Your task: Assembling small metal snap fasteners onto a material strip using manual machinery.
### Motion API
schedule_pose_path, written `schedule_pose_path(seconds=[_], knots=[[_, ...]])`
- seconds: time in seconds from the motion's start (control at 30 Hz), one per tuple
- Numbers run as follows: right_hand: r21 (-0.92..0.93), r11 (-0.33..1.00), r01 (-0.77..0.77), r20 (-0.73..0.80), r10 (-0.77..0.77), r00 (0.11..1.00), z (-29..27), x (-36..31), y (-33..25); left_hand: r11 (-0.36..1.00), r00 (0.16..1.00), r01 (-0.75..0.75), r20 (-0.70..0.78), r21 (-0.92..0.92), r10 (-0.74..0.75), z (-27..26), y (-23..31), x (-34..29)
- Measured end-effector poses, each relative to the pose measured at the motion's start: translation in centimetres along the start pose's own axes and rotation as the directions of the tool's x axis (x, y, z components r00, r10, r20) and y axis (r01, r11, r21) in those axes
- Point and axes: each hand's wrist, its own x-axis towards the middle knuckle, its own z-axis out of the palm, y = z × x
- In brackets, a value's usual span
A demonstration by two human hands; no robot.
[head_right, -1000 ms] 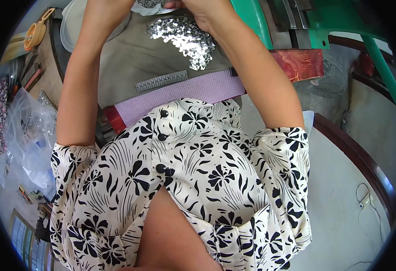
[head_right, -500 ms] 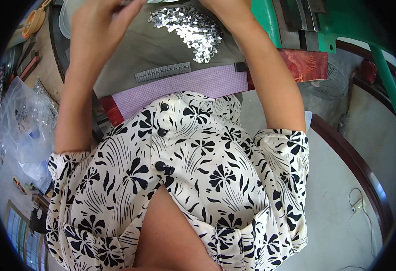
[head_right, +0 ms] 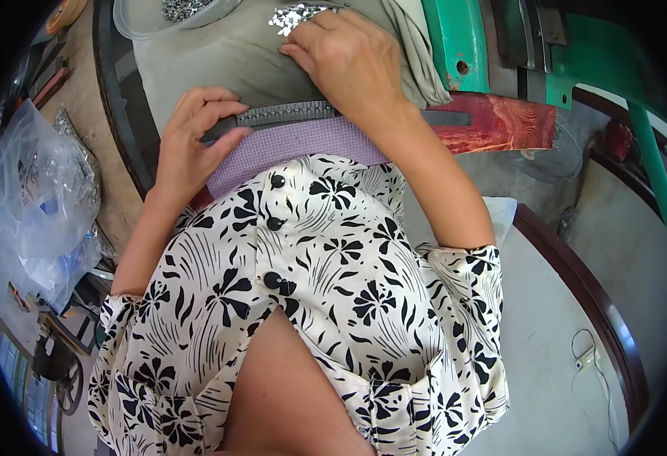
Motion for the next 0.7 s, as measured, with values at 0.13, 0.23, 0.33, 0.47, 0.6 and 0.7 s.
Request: schedule_pose_path(seconds=[0.13,0.23,0.33,0.47,0.6,0.7], knots=[[0.052,0.998,0.025,-0.023,-0.024,0.999,-0.8,0.0,-1.2,1.000,1.000,0.002,-0.020,0.015,-0.002,0.2,0.1,0.0],[0.048,0.998,-0.040,0.043,0.038,0.998,0.2,-0.6,-0.8,1.000,0.999,0.005,-0.042,-0.009,-0.005,0.4,-0.1,0.2],[0.211,0.974,-0.078,0.065,0.065,0.996,-0.1,-0.1,-0.5,0.996,0.997,0.030,-0.061,-0.083,-0.036,0.6,-0.4,0.3],[0.188,0.969,-0.163,0.172,0.131,0.976,-2.2,0.8,-2.2,0.989,0.991,0.127,-0.028,-0.080,-0.130,0.4,-0.2,0.0],[0.428,0.871,0.241,-0.385,-0.066,0.921,0.9,-0.5,-0.9,0.974,0.978,0.143,-0.123,-0.178,-0.166,0.7,0.0,-0.3],[0.236,0.943,-0.235,0.179,0.196,0.964,-2.2,0.5,-3.8,0.943,0.958,0.167,-0.180,-0.287,-0.224,1.0,0.2,-0.7]])
